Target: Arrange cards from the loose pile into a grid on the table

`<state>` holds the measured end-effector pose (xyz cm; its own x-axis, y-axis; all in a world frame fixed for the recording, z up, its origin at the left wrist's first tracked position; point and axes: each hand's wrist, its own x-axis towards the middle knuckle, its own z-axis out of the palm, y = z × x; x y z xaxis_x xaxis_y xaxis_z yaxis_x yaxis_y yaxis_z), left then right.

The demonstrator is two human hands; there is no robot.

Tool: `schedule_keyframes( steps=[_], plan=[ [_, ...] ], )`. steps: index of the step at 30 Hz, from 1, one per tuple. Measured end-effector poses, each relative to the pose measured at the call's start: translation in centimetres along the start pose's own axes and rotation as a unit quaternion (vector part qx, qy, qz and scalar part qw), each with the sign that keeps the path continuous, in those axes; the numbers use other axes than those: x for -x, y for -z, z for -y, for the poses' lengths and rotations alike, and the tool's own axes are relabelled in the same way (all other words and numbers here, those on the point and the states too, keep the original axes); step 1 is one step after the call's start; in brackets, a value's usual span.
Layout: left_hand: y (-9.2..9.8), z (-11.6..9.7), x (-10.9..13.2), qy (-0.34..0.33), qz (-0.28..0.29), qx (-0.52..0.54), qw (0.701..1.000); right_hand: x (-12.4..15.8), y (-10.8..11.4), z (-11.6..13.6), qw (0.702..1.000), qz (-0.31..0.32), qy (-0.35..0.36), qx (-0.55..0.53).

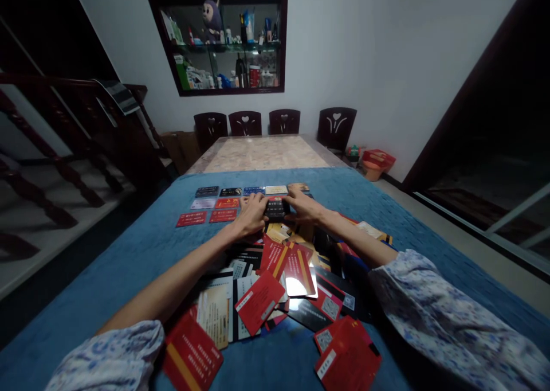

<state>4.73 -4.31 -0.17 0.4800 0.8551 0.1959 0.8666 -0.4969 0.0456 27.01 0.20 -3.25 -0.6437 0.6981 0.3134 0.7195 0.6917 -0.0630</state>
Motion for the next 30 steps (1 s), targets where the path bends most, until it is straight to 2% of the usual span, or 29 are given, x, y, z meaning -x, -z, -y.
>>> schedule_keyframes(
  steps=[8,20,30],
  plan=[
    [0.1,3.0,1.1,0.026,0.000,-0.017,1.000,-3.1,0.2,1.8,0.999,0.030,0.022,0.007],
    [0.6,7.4,2.2,0.063,-0.001,-0.032,0.997,-7.3,1.3,6.0,0.996,0.076,0.023,0.035],
    [1.4,11.0,2.8,0.090,0.021,-0.039,0.995,-11.1,0.7,8.2,0.994,0.102,0.015,0.033]
  ],
)
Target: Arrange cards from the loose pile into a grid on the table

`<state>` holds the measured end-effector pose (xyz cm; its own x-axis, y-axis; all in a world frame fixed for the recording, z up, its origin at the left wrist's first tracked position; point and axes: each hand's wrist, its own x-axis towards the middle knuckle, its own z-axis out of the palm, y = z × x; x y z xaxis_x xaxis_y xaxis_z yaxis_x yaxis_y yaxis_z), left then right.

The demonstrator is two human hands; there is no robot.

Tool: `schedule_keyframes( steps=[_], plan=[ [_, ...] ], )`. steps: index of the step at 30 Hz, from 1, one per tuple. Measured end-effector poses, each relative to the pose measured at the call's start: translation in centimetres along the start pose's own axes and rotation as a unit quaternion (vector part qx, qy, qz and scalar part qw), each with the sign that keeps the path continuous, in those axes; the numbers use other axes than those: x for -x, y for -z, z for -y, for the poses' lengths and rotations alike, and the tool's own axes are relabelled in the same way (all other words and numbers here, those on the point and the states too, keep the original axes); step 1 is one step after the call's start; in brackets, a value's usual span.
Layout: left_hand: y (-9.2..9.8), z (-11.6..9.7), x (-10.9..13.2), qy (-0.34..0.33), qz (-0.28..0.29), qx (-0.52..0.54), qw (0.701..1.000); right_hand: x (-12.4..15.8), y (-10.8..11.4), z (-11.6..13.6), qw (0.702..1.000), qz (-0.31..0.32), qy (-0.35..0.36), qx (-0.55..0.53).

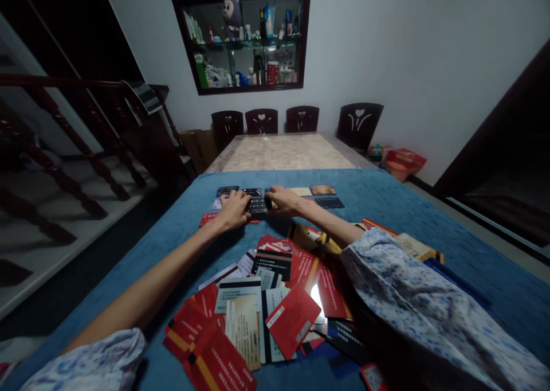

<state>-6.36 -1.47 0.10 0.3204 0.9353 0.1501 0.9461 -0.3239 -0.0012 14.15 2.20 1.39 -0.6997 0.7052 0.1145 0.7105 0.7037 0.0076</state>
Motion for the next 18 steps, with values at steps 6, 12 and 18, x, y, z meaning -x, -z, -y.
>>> schedule_keyframes(
  steps=[6,12,18],
  plan=[
    [0.0,2.2,-0.4,0.019,0.007,0.002,1.000,-2.5,-0.2,0.8,1.000,0.013,0.006,0.014],
    [-0.1,4.5,-1.2,0.029,0.008,0.021,0.999,-5.2,-0.6,1.0,1.000,0.005,0.026,0.006],
    [-0.3,6.5,-2.0,0.045,0.017,0.021,0.999,-7.5,-0.6,1.7,0.999,0.002,0.032,-0.007]
  ],
)
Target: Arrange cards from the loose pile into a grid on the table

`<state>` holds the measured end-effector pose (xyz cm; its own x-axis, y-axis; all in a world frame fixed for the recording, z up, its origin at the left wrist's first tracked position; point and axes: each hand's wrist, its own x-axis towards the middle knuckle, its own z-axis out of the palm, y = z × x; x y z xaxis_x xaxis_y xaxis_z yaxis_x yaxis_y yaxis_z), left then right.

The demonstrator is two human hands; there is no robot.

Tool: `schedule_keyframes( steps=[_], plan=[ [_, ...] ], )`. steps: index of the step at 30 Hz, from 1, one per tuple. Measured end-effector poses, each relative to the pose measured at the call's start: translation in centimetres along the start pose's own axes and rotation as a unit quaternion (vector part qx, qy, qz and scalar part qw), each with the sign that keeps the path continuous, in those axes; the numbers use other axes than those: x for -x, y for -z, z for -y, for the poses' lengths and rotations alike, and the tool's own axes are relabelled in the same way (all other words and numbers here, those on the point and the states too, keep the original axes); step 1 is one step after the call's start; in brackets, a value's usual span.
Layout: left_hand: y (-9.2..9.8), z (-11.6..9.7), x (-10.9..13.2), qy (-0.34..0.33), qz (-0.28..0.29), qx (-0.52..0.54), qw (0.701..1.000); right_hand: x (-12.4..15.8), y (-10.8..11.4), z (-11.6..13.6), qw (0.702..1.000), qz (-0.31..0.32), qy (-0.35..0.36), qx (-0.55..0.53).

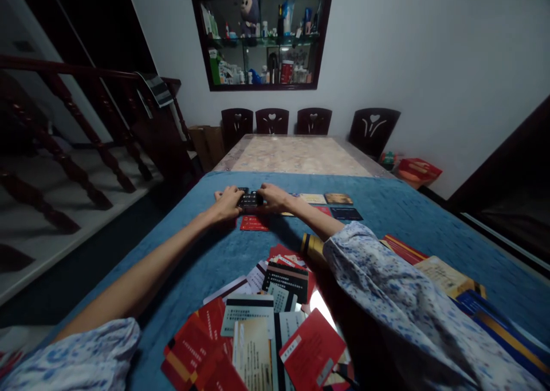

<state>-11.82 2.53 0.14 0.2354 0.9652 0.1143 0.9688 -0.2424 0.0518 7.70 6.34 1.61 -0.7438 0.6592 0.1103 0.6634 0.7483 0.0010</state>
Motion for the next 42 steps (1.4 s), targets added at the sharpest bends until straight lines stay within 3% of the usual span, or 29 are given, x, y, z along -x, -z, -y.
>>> schedule_keyframes(
  steps=[17,25,34,42],
  plan=[
    [0.7,4.6,-3.6,0.030,0.017,-0.036,0.999,-6.7,-0.6,-0.3,0.999,0.021,-0.005,0.032],
    [-0.3,6.5,-6.0,0.021,0.048,-0.059,0.997,-8.8,-1.3,-0.6,0.998,0.051,-0.009,0.032],
    [-0.3,7.0,-6.9,0.017,0.096,-0.004,0.995,-10.1,-2.1,-0.9,0.996,0.088,-0.017,0.005],
    [-0.4,7.2,-7.3,0.007,0.091,0.002,0.996,-10.3,-2.0,-0.7,0.995,0.094,-0.026,-0.006]
  ],
)
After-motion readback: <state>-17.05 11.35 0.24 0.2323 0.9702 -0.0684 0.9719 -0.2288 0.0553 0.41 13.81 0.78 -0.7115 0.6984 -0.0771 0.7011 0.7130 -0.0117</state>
